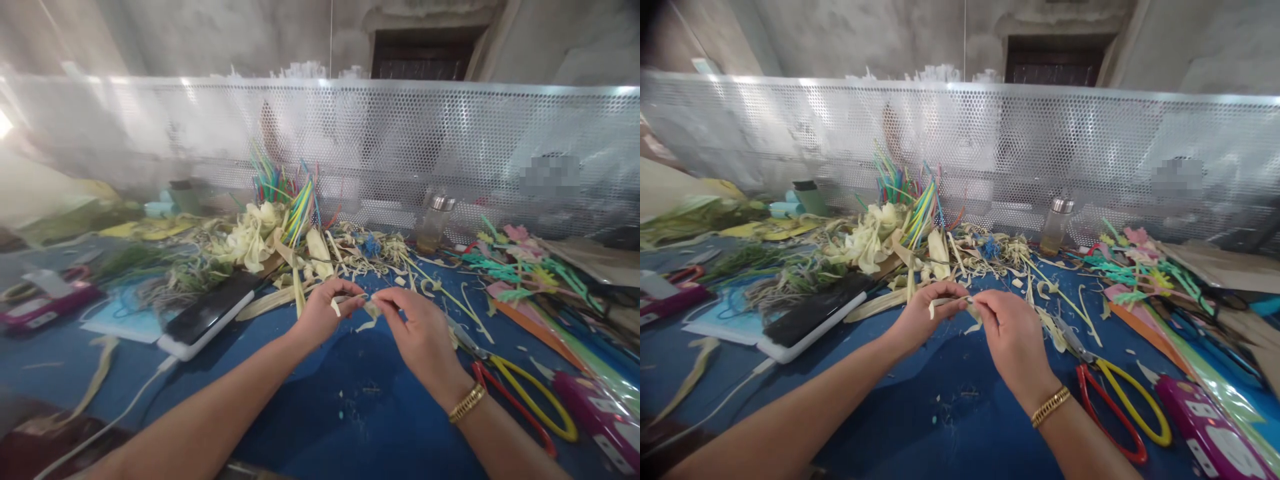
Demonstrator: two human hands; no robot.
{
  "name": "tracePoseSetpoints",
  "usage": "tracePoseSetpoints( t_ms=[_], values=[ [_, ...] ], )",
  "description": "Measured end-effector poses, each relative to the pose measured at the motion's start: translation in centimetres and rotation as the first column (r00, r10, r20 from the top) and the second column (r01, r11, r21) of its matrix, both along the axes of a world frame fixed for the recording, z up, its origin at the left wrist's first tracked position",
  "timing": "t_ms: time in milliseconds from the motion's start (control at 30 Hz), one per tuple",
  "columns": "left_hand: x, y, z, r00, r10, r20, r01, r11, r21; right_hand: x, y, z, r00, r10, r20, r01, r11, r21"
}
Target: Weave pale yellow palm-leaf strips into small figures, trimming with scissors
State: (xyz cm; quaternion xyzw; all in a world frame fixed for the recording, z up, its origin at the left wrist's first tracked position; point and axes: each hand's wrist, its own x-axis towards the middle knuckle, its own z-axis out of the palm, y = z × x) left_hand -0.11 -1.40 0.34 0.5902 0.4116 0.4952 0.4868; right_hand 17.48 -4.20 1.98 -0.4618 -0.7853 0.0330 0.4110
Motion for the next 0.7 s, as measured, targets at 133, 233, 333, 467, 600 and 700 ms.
tracePoseSetpoints(
  t_ms=[133, 233, 333, 467, 600, 700],
  values=[
    [-0.1, 0.2, -0.2, 0.999, 0.050, 0.016, -0.051, 0.997, 0.058, -0.7, -0.2, -0.3, 0.999, 0.006, -0.042, -0.011, 0.993, -0.115],
    [0.0, 0.1, -0.2, 0.999, 0.045, 0.019, -0.047, 0.995, 0.092, -0.8, 0.0, -0.6, 0.998, -0.025, -0.056, 0.017, 0.991, -0.134],
    [0.3, -0.1, -0.1, 0.999, 0.036, 0.039, -0.040, 0.993, 0.113, -0.7, 0.4, -1.0, 0.991, -0.060, -0.117, 0.043, 0.989, -0.142],
    [0.4, -0.3, 0.0, 0.998, 0.052, 0.035, -0.057, 0.987, 0.149, -0.8, 0.4, -1.1, 0.982, -0.112, -0.151, 0.088, 0.984, -0.157],
    [0.3, -0.2, 0.1, 0.995, 0.092, -0.041, -0.078, 0.958, 0.275, -1.0, 0.3, -0.9, 0.982, -0.096, -0.164, 0.067, 0.982, -0.175],
    [0.1, -0.1, 0.0, 0.986, 0.132, -0.101, -0.088, 0.928, 0.362, -1.0, 0.3, -0.9, 0.981, -0.071, -0.183, 0.037, 0.982, -0.183]
  ],
)
